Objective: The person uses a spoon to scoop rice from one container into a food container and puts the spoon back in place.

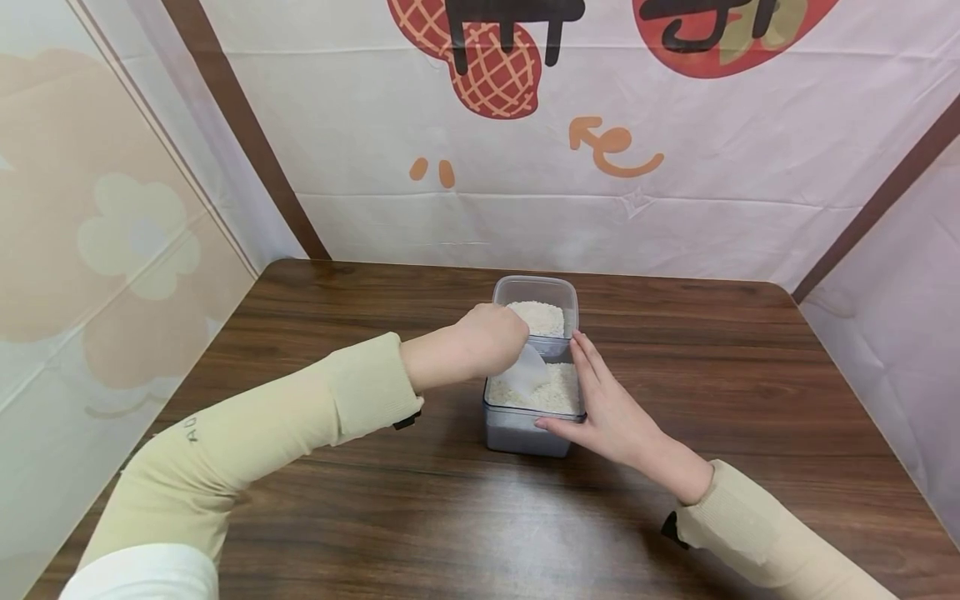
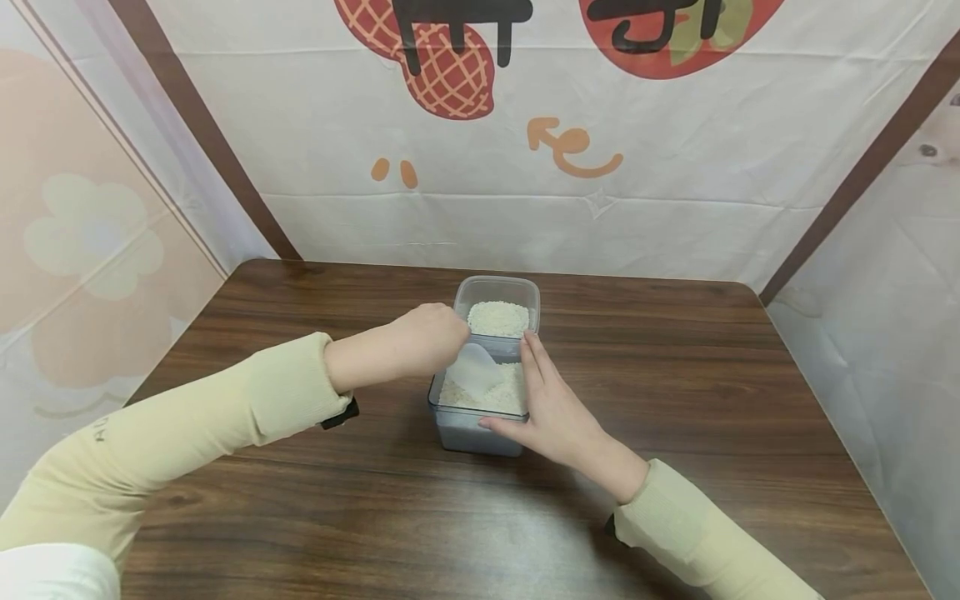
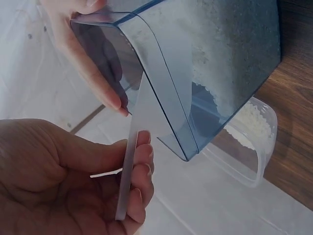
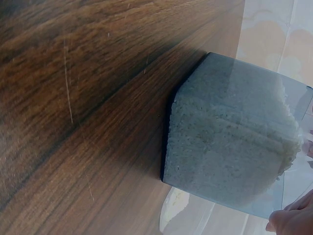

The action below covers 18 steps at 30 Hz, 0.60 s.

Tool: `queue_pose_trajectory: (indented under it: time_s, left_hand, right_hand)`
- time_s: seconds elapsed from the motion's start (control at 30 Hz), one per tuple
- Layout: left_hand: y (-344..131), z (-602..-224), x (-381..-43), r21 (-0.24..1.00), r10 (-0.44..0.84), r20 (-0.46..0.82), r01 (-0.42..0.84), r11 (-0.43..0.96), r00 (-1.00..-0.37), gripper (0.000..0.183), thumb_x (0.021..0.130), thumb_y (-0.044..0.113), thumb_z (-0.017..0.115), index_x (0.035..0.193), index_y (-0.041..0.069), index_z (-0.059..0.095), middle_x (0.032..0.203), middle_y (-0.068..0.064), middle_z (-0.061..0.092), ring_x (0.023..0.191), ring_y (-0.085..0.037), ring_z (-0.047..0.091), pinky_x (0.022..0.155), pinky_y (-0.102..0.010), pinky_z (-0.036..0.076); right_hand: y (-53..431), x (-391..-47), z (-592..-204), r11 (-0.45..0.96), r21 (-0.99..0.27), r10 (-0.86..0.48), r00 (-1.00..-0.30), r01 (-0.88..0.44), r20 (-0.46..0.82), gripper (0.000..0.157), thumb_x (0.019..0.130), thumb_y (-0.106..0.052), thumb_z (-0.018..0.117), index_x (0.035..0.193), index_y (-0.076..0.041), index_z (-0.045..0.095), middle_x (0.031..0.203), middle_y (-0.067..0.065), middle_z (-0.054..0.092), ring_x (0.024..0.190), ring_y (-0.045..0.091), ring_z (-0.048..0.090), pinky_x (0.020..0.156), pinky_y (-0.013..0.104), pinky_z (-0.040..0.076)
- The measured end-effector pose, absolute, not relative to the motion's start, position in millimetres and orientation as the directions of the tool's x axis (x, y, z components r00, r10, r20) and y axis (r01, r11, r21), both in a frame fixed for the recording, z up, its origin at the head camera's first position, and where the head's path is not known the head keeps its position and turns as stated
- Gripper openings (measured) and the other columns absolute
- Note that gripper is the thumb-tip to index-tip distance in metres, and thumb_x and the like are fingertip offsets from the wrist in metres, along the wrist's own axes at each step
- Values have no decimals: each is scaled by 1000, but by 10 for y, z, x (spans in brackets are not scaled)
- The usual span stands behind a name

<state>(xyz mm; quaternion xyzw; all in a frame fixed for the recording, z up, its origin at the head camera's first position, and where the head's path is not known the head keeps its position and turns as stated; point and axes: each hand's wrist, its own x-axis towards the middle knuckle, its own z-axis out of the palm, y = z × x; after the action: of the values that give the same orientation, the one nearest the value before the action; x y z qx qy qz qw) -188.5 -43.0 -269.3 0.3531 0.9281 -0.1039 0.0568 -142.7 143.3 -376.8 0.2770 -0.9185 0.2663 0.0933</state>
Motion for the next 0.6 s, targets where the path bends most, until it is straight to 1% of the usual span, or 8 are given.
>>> queue_pose_trajectory:
  time_s: [0.27, 0.5, 0.6]
  left_hand:
    - [-385, -2751, -1868, -216, 647, -230, 686, 694, -727, 17, 88, 7, 51, 88, 5, 68, 85, -9, 65, 70, -16, 57, 60, -33, 52]
    - [-399, -2761, -1862, -225, 684, -172, 704, 673, -709, 15, 86, 7, 53, 85, 5, 68, 85, -11, 65, 75, -22, 61, 61, -36, 52]
    - [-391, -2772, -1866, -229, 671, -178, 694, 683, -719, 14, 86, 7, 54, 85, 5, 68, 84, -10, 65, 75, -21, 61, 60, -36, 53]
  right_hand:
    - [1439, -1437, -3769, 696, -449, -464, -828, -561, 314, 104, 72, -44, 74, 140, 11, 17, 149, 21, 13, 134, 33, 24, 100, 45, 33]
    - [1447, -1452, -3770, 691, -446, -465, -822, -569, 329, 104, 72, -44, 74, 140, 11, 19, 149, 20, 14, 132, 33, 27, 100, 44, 34]
    - [1447, -1459, -3765, 693, -447, -463, -824, -566, 327, 104, 72, -44, 74, 140, 11, 19, 150, 19, 14, 133, 33, 27, 100, 44, 33]
